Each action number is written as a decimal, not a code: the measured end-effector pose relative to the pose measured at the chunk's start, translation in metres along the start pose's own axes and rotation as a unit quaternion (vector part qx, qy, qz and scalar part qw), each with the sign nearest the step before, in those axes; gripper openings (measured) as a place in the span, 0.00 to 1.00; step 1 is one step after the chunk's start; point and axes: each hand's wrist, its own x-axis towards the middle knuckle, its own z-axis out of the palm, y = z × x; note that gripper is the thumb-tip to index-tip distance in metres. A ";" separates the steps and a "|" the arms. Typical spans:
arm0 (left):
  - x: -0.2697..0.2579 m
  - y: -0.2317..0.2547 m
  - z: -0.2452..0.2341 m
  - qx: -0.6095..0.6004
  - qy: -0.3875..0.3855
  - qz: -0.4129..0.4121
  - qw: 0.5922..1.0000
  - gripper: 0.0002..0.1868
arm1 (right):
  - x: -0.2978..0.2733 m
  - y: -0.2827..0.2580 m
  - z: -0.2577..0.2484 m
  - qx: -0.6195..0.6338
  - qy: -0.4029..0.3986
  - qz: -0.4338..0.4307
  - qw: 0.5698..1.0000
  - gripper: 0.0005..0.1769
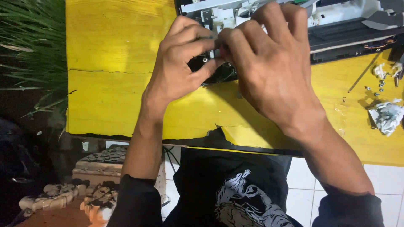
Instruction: The person uses a screwdriver to tighten screws on the internal components of a disassembled electronic device. They manipulate wires and small parts within the device's chassis while working on a yellow table.
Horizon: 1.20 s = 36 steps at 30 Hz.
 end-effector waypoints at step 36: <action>-0.001 -0.003 0.005 0.013 0.031 -0.038 0.999 0.10 | 0.002 0.004 0.035 0.108 0.086 0.027 0.990 0.03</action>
